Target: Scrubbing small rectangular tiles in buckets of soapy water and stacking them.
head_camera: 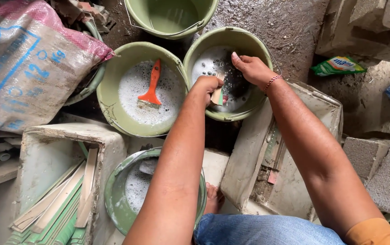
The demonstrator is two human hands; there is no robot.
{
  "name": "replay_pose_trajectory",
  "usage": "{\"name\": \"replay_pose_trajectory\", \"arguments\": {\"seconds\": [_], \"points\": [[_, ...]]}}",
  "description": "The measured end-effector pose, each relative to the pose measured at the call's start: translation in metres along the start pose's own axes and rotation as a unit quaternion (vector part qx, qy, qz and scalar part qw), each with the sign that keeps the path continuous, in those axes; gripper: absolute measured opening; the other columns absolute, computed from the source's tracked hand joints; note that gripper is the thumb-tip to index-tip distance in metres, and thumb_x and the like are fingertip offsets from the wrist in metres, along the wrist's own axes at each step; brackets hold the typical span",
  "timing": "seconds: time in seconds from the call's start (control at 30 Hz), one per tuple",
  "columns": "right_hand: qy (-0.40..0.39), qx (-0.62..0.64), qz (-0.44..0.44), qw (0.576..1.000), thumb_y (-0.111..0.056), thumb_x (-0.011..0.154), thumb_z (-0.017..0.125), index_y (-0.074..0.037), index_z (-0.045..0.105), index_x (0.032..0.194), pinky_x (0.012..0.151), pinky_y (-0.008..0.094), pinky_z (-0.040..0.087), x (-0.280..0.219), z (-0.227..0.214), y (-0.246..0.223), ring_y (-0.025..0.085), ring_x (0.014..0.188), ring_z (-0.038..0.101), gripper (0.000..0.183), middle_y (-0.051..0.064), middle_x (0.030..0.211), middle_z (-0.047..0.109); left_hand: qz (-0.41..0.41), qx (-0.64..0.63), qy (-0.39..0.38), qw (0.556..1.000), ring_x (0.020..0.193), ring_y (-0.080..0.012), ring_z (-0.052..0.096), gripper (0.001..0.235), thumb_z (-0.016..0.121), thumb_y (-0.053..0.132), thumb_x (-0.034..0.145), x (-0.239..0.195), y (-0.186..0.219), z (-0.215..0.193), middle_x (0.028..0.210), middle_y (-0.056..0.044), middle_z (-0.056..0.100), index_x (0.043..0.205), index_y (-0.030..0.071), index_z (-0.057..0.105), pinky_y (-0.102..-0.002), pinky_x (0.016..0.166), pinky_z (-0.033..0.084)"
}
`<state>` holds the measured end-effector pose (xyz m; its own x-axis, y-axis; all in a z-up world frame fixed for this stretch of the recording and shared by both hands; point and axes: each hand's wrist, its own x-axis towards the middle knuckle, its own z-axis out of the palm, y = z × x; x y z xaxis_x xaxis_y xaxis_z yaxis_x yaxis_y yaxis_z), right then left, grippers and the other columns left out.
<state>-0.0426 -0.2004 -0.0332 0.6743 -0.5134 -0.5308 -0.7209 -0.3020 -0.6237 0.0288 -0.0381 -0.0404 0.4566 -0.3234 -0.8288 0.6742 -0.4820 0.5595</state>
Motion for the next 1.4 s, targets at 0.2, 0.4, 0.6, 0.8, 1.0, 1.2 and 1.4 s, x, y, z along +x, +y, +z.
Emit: {"name": "replay_pose_trajectory", "arguments": {"seconds": [0.2, 0.4, 0.6, 0.8, 1.0, 1.2, 1.4], "points": [[-0.033, 0.233, -0.009, 0.972, -0.071, 0.098, 0.062, -0.005, 0.070, 0.125, 0.098, 0.055, 0.054, -0.011, 0.000, -0.017, 0.040, 0.121, 0.065, 0.071, 0.021, 0.122, 0.070, 0.027, 0.023, 0.022, 0.999, 0.083, -0.0406, 0.073, 0.030, 0.074, 0.004, 0.068, 0.051, -0.026, 0.014, 0.079, -0.026, 0.070, 0.096, -0.007, 0.074, -0.059, 0.066, 0.058], [-0.096, 0.295, 0.031, 0.950, -0.068, 0.089, 0.050, 0.005, 0.070, 0.098, 0.066, 0.038, 0.067, -0.047, -0.012, -0.059, 0.030, 0.072, 0.076, 0.076, 0.020, 0.083, 0.073, -0.063, 0.105, -0.017, 0.992, 0.052, -0.0113, 0.045, 0.034, 0.060, 0.005, 0.101, -0.032, 0.027, -0.002, 0.086, -0.009, 0.064, 0.133, -0.006, 0.059, -0.027, 0.042, 0.032], [-0.030, -0.037, 0.010, 0.999, -0.085, 0.095, 0.049, -0.017, 0.080, 0.102, 0.104, 0.051, 0.050, -0.039, 0.001, -0.036, 0.036, 0.114, 0.067, 0.075, 0.013, 0.105, 0.076, 0.065, 0.358, 0.029, 0.931, 0.114, -0.0331, 0.071, 0.041, 0.063, 0.023, 0.080, 0.026, -0.012, 0.011, 0.108, -0.019, 0.076, 0.109, -0.004, 0.074, -0.042, 0.092, 0.059], [-0.003, -0.107, -0.029, 0.994, -0.074, 0.103, 0.055, -0.007, 0.073, 0.113, 0.099, 0.059, 0.051, 0.030, 0.004, 0.036, 0.045, 0.114, 0.064, 0.069, 0.021, 0.107, 0.073, 0.075, 0.337, 0.026, 0.938, 0.119, -0.0353, 0.067, 0.044, 0.062, 0.024, 0.080, 0.010, -0.010, 0.016, 0.111, -0.020, 0.075, 0.110, -0.005, 0.074, -0.044, 0.098, 0.056], [-0.132, -0.194, 0.035, 0.971, -0.062, 0.098, 0.051, -0.002, 0.065, 0.131, 0.110, 0.055, 0.045, 0.003, 0.028, -0.002, 0.040, 0.130, 0.058, 0.070, 0.024, 0.133, 0.065, 0.063, 0.287, 0.006, 0.956, 0.125, -0.0362, 0.063, 0.054, 0.050, 0.023, 0.083, -0.044, 0.008, 0.005, 0.123, -0.025, 0.071, 0.121, -0.012, 0.068, -0.044, 0.107, 0.051], [-0.111, 0.172, 0.081, 0.976, -0.035, 0.104, 0.062, 0.000, 0.052, 0.139, 0.066, 0.040, 0.067, -0.028, 0.007, -0.035, 0.025, 0.074, 0.078, 0.051, 0.018, 0.088, 0.075, 0.064, 0.188, 0.004, 0.980, 0.104, -0.0379, 0.073, 0.040, 0.080, 0.014, 0.072, 0.030, -0.025, 0.022, 0.100, -0.024, 0.077, 0.106, -0.007, 0.075, -0.048, 0.075, 0.061], [-0.013, -0.181, 0.004, 0.983, -0.065, 0.093, 0.061, -0.017, 0.075, 0.123, 0.101, 0.050, 0.051, 0.045, 0.031, 0.043, 0.037, 0.119, 0.065, 0.058, 0.015, 0.117, 0.073, 0.017, -0.023, 0.057, 0.998, 0.089, -0.0460, 0.073, 0.035, 0.079, -0.005, 0.062, -0.002, -0.013, 0.035, 0.087, -0.031, 0.072, 0.097, -0.012, 0.073, -0.057, 0.054, 0.061]]}}
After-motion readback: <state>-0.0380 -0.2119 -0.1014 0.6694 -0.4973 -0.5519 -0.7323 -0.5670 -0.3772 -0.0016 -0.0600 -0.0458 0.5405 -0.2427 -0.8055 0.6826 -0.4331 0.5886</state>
